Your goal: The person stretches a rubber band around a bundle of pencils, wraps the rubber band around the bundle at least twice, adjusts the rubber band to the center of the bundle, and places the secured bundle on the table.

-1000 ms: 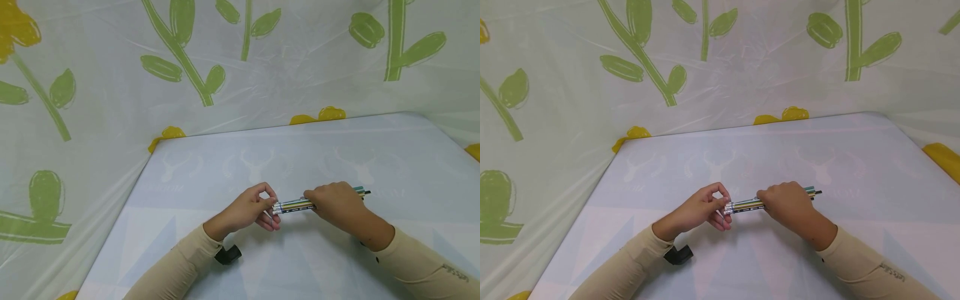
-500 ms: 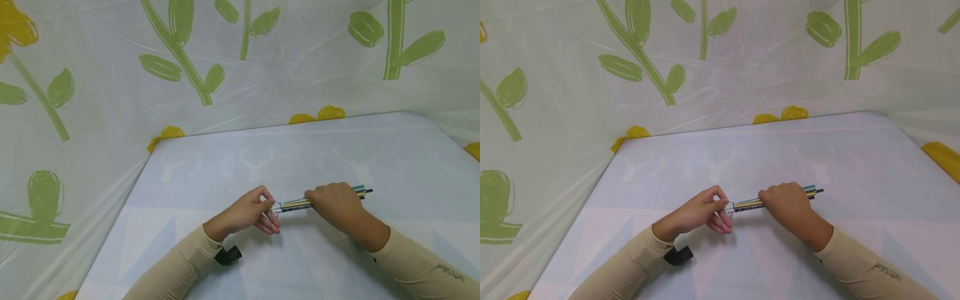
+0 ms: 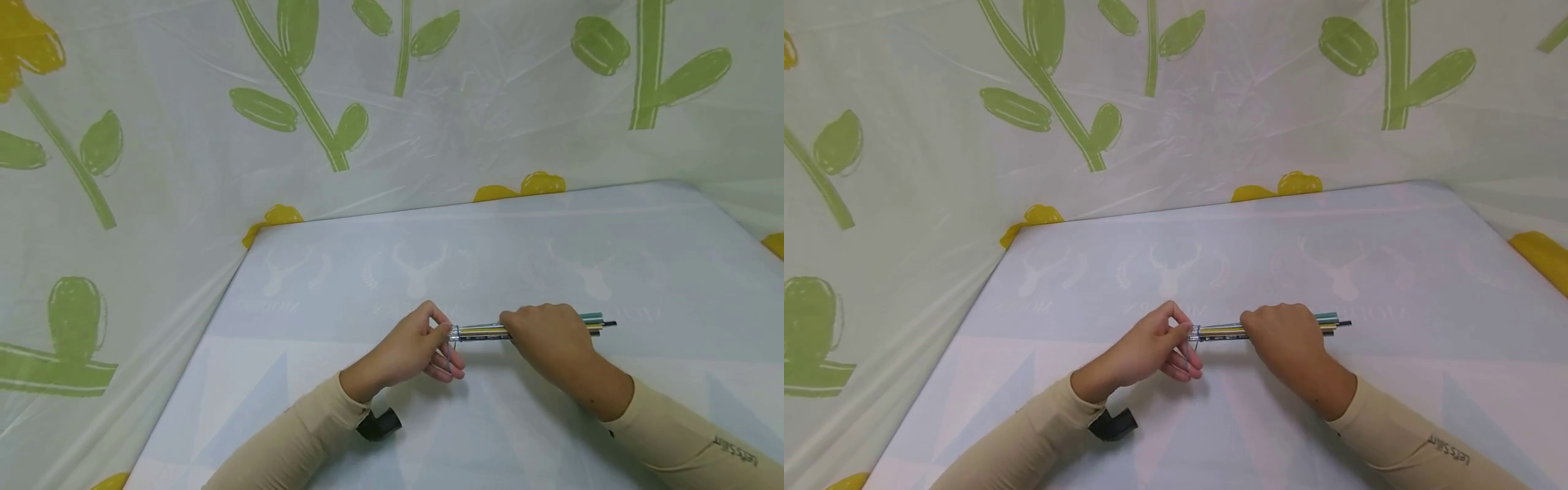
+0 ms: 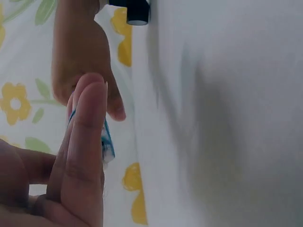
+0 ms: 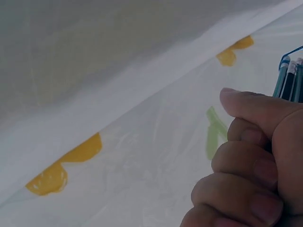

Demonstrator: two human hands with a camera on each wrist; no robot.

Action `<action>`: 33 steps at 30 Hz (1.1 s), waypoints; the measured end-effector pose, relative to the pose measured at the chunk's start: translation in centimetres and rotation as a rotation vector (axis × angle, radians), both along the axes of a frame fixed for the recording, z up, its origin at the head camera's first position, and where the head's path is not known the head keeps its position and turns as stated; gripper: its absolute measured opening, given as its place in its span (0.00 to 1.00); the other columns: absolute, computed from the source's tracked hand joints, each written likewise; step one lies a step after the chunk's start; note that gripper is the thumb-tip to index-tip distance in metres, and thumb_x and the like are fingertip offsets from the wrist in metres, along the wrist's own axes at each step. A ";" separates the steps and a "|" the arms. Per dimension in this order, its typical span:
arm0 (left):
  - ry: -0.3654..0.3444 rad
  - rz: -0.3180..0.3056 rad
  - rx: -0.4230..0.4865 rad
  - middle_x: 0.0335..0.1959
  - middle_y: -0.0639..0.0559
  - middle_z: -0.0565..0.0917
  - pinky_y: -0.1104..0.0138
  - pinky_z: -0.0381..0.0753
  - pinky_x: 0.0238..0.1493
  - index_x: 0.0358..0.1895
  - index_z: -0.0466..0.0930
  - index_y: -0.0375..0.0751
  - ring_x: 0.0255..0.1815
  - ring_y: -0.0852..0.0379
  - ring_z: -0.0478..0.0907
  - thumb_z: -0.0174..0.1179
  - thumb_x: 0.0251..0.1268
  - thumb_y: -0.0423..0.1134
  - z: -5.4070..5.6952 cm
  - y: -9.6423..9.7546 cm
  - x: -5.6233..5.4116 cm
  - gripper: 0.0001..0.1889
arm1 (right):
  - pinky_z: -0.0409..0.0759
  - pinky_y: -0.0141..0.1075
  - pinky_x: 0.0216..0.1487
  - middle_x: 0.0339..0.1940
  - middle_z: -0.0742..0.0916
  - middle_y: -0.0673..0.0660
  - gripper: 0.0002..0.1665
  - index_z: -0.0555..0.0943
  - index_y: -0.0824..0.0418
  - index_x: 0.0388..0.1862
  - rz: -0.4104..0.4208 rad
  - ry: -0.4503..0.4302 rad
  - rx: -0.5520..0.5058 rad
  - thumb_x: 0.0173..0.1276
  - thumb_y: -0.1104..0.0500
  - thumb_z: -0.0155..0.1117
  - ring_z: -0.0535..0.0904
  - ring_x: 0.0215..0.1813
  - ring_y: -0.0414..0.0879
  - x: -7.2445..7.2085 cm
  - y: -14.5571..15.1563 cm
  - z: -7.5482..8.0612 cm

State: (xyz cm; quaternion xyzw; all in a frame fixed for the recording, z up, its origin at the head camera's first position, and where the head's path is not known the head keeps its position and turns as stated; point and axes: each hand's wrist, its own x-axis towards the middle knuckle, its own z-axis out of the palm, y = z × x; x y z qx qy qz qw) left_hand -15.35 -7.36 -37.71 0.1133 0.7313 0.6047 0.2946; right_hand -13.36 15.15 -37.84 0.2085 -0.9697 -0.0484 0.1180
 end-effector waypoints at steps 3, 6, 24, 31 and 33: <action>0.067 0.031 0.000 0.32 0.37 0.89 0.58 0.88 0.33 0.48 0.64 0.39 0.33 0.45 0.90 0.45 0.81 0.37 -0.1 0.4 0.4 0.05 | 0.67 0.34 0.17 0.17 0.84 0.50 0.11 0.82 0.55 0.27 -0.030 -0.023 -0.016 0.53 0.63 0.79 0.66 0.17 0.41 0.0 -0.1 0.1; 0.124 0.046 0.016 0.37 0.38 0.89 0.58 0.88 0.35 0.49 0.65 0.39 0.39 0.46 0.90 0.47 0.80 0.37 0.0 0.8 0.8 0.05 | 0.69 0.36 0.17 0.17 0.84 0.50 0.10 0.82 0.54 0.27 -0.053 -0.041 -0.042 0.54 0.62 0.79 0.66 0.17 0.42 -0.1 0.0 0.1; 0.079 0.176 0.293 0.54 0.31 0.84 0.55 0.87 0.46 0.59 0.72 0.38 0.50 0.48 0.87 0.45 0.74 0.28 -0.8 1.0 -0.3 0.15 | 0.61 0.32 0.18 0.15 0.78 0.45 0.16 0.76 0.51 0.21 -0.013 -0.056 -0.254 0.55 0.62 0.77 0.65 0.18 0.40 -0.9 0.8 0.5; 0.042 0.251 0.358 0.45 0.47 0.87 0.55 0.87 0.47 0.56 0.78 0.32 0.45 0.56 0.86 0.58 0.71 0.28 -0.9 0.9 -0.4 0.13 | 0.64 0.33 0.19 0.17 0.81 0.45 0.14 0.77 0.52 0.23 -0.003 -0.091 -0.270 0.56 0.62 0.77 0.66 0.19 0.40 -1.1 0.7 0.7; 0.023 0.260 0.381 0.43 0.51 0.86 0.55 0.87 0.47 0.55 0.78 0.31 0.44 0.57 0.85 0.58 0.69 0.28 -0.9 0.8 -0.5 0.13 | 0.65 0.33 0.19 0.18 0.82 0.45 0.13 0.78 0.52 0.24 0.000 -0.097 -0.273 0.56 0.62 0.77 0.67 0.20 0.39 -1.1 0.7 0.8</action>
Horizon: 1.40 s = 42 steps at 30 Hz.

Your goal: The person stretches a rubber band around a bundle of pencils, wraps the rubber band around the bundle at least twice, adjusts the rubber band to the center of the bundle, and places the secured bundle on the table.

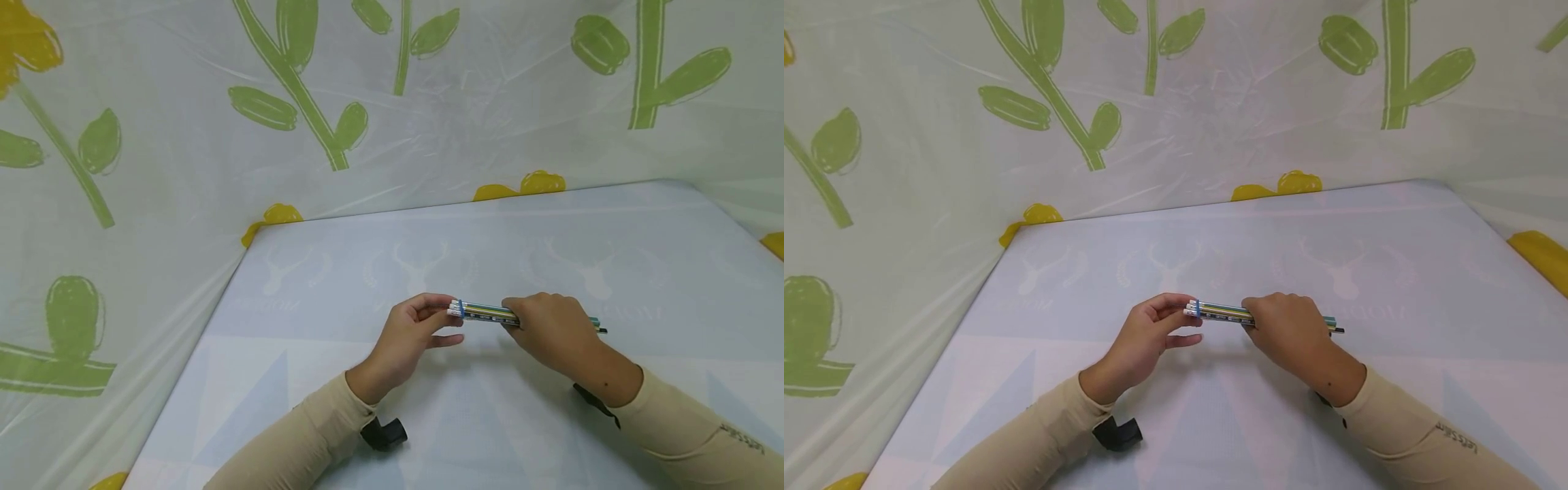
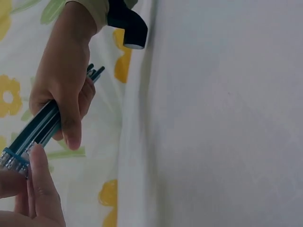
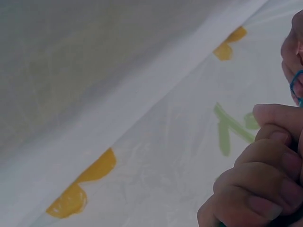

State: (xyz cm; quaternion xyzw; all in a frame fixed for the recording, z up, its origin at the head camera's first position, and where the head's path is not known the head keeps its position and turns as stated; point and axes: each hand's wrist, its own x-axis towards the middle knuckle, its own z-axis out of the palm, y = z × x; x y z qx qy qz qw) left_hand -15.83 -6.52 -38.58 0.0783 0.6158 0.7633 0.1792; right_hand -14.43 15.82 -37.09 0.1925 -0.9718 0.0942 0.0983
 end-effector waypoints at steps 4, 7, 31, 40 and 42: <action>-0.015 -0.010 0.001 0.44 0.53 0.83 0.62 0.86 0.48 0.57 0.78 0.29 0.45 0.57 0.81 0.58 0.68 0.27 0.1 -0.1 -0.1 0.15 | 0.63 0.32 0.19 0.17 0.80 0.45 0.14 0.77 0.52 0.23 0.005 -0.004 -0.011 0.56 0.62 0.76 0.66 0.20 0.39 0.1 0.0 0.1; -0.027 -0.033 -0.008 0.45 0.54 0.81 0.68 0.83 0.48 0.60 0.76 0.29 0.45 0.57 0.79 0.57 0.69 0.27 0.1 -0.2 -0.1 0.17 | 0.62 0.32 0.19 0.16 0.79 0.44 0.16 0.75 0.52 0.22 0.004 -0.008 -0.020 0.56 0.62 0.76 0.65 0.19 0.39 0.2 0.0 0.2; -0.034 -0.350 -0.002 0.40 0.53 0.88 0.67 0.84 0.49 0.58 0.72 0.19 0.40 0.60 0.87 0.62 0.70 0.37 -1.1 -1.7 -1.3 0.23 | 0.64 0.32 0.18 0.16 0.81 0.45 0.11 0.82 0.54 0.27 0.028 0.083 0.052 0.53 0.61 0.79 0.66 0.18 0.38 0.4 -0.3 0.2; -0.079 -0.341 -0.027 0.32 0.55 0.89 0.71 0.84 0.41 0.44 0.80 0.35 0.35 0.62 0.87 0.57 0.71 0.27 -1.1 -1.8 -1.5 0.05 | 0.60 0.31 0.15 0.19 0.86 0.47 0.17 0.86 0.54 0.36 0.079 0.283 0.050 0.46 0.65 0.82 0.67 0.16 0.37 0.7 -0.1 -0.1; -0.082 -0.353 -0.033 0.31 0.56 0.88 0.72 0.83 0.40 0.41 0.80 0.39 0.34 0.62 0.87 0.56 0.71 0.25 -1.0 -1.9 -1.6 0.06 | 0.59 0.30 0.15 0.18 0.85 0.48 0.15 0.85 0.55 0.34 0.090 0.315 0.045 0.48 0.63 0.82 0.68 0.15 0.37 0.7 -0.1 -0.2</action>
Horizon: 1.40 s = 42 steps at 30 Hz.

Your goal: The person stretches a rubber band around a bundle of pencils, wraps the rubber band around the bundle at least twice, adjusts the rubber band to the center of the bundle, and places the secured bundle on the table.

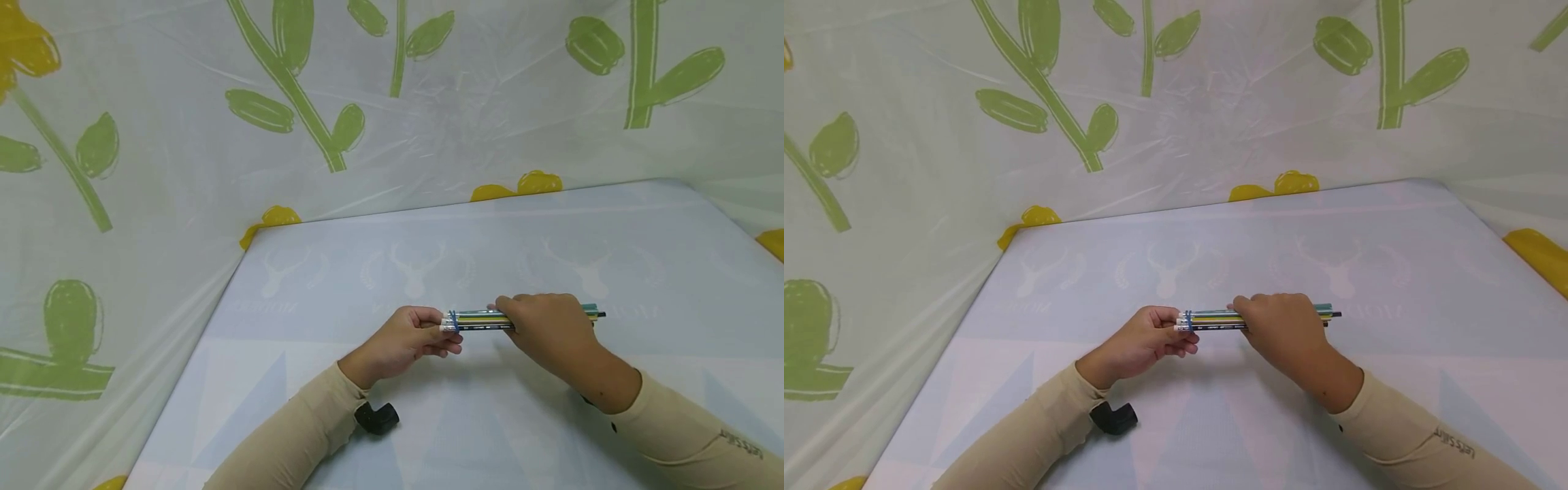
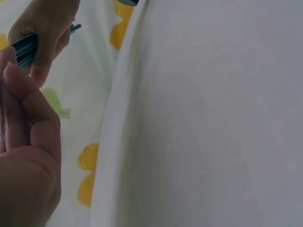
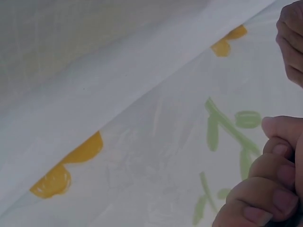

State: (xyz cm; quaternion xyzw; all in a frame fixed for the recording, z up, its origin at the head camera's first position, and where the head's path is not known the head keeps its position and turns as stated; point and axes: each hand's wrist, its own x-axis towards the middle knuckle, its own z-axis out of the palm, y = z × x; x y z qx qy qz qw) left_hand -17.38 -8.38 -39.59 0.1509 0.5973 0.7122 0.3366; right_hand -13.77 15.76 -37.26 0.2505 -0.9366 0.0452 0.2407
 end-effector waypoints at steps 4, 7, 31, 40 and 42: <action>0.012 -0.040 -0.005 0.30 0.57 0.88 0.72 0.82 0.38 0.39 0.79 0.41 0.34 0.62 0.87 0.55 0.71 0.25 0.1 -0.2 -0.1 0.07 | 0.56 0.29 0.15 0.15 0.83 0.48 0.14 0.81 0.55 0.28 0.016 0.033 -0.001 0.52 0.59 0.82 0.65 0.14 0.37 -0.1 -0.2 0.0; 0.020 -0.083 -0.015 0.31 0.57 0.88 0.71 0.81 0.38 0.40 0.78 0.42 0.35 0.61 0.87 0.55 0.72 0.26 0.1 -0.3 -0.2 0.06 | 0.57 0.29 0.15 0.16 0.83 0.48 0.15 0.81 0.54 0.28 0.024 0.042 0.006 0.51 0.58 0.82 0.66 0.14 0.38 -0.1 -0.3 0.1; 0.112 -0.154 -0.069 0.35 0.53 0.85 0.66 0.80 0.32 0.39 0.80 0.48 0.34 0.55 0.86 0.54 0.67 0.29 0.0 -0.6 -0.4 0.09 | 0.64 0.30 0.17 0.18 0.84 0.44 0.18 0.81 0.51 0.28 0.119 -0.029 0.008 0.44 0.64 0.83 0.65 0.16 0.34 0.1 -0.4 0.1; 0.228 -0.270 -0.110 0.33 0.55 0.86 0.66 0.82 0.31 0.43 0.75 0.23 0.34 0.57 0.86 0.52 0.59 0.24 -0.1 -0.6 -0.2 0.10 | 0.58 0.28 0.19 0.15 0.78 0.40 0.20 0.74 0.49 0.22 0.133 -0.114 0.029 0.46 0.65 0.79 0.60 0.17 0.34 0.6 -0.8 0.2; 0.241 -0.294 -0.120 0.33 0.55 0.86 0.66 0.82 0.31 0.43 0.75 0.23 0.34 0.58 0.85 0.54 0.61 0.25 0.0 -0.6 -0.1 0.09 | 0.58 0.29 0.18 0.15 0.79 0.41 0.20 0.75 0.49 0.23 0.128 -0.105 0.014 0.46 0.66 0.79 0.61 0.17 0.34 0.8 -0.9 0.1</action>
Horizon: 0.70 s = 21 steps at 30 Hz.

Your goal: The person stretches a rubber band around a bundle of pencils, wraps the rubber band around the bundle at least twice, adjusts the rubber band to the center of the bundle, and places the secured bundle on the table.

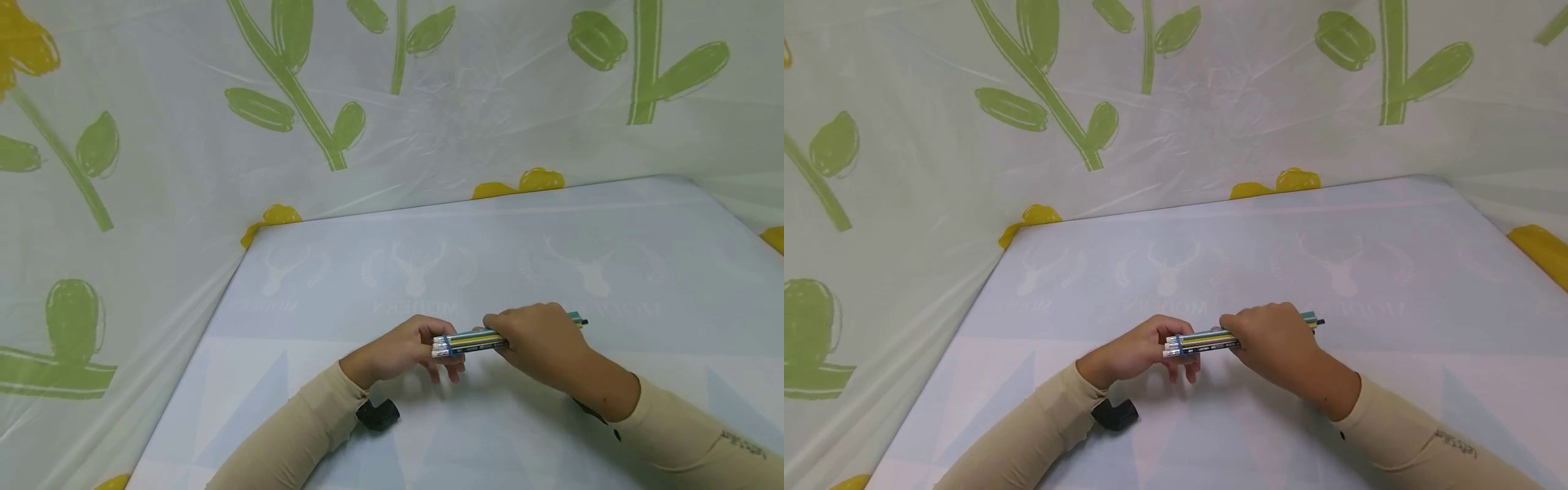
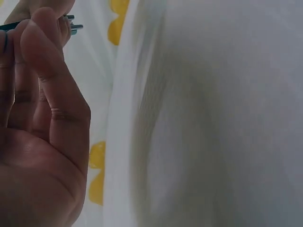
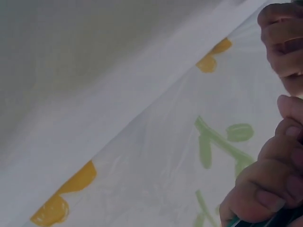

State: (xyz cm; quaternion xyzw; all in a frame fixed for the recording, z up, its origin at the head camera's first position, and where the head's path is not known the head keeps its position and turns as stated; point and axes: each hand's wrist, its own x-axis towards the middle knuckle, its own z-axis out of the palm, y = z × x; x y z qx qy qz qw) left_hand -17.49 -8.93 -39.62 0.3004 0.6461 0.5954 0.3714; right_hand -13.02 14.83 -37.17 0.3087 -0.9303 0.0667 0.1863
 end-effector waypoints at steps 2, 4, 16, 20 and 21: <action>0.013 -0.001 0.000 0.33 0.55 0.86 0.66 0.82 0.31 0.43 0.76 0.23 0.34 0.58 0.85 0.55 0.61 0.26 0.1 0.0 0.0 0.09 | 0.59 0.29 0.18 0.16 0.81 0.41 0.19 0.77 0.50 0.24 -0.006 0.015 -0.014 0.45 0.65 0.80 0.62 0.16 0.34 0.1 0.0 -0.1; 0.021 0.022 0.008 0.34 0.52 0.86 0.65 0.82 0.30 0.43 0.76 0.24 0.33 0.57 0.85 0.55 0.62 0.27 0.2 0.0 0.0 0.09 | 0.59 0.29 0.17 0.16 0.82 0.42 0.18 0.78 0.50 0.26 -0.015 0.037 -0.022 0.46 0.63 0.81 0.62 0.16 0.34 0.0 0.1 -0.2; 0.106 0.236 -0.035 0.49 0.28 0.85 0.60 0.87 0.36 0.59 0.80 0.40 0.38 0.54 0.89 0.61 0.68 0.31 1.3 -0.1 -0.1 0.17 | 0.57 0.31 0.17 0.13 0.79 0.45 0.17 0.78 0.52 0.24 -0.124 0.029 -0.004 0.49 0.64 0.81 0.61 0.15 0.37 -0.5 0.7 0.1; 0.096 0.266 0.003 0.51 0.26 0.83 0.55 0.88 0.40 0.63 0.75 0.42 0.46 0.42 0.88 0.64 0.66 0.30 1.6 0.0 0.1 0.23 | 0.61 0.32 0.17 0.14 0.80 0.46 0.15 0.79 0.53 0.24 -0.176 -0.025 0.009 0.50 0.61 0.81 0.63 0.16 0.38 -0.7 0.8 0.3; 0.087 0.275 0.010 0.51 0.26 0.83 0.55 0.88 0.41 0.63 0.74 0.41 0.48 0.39 0.87 0.64 0.65 0.30 1.6 0.0 0.2 0.23 | 0.61 0.32 0.17 0.14 0.80 0.45 0.15 0.79 0.52 0.24 -0.184 -0.036 0.010 0.51 0.60 0.81 0.63 0.16 0.38 -0.7 0.8 0.3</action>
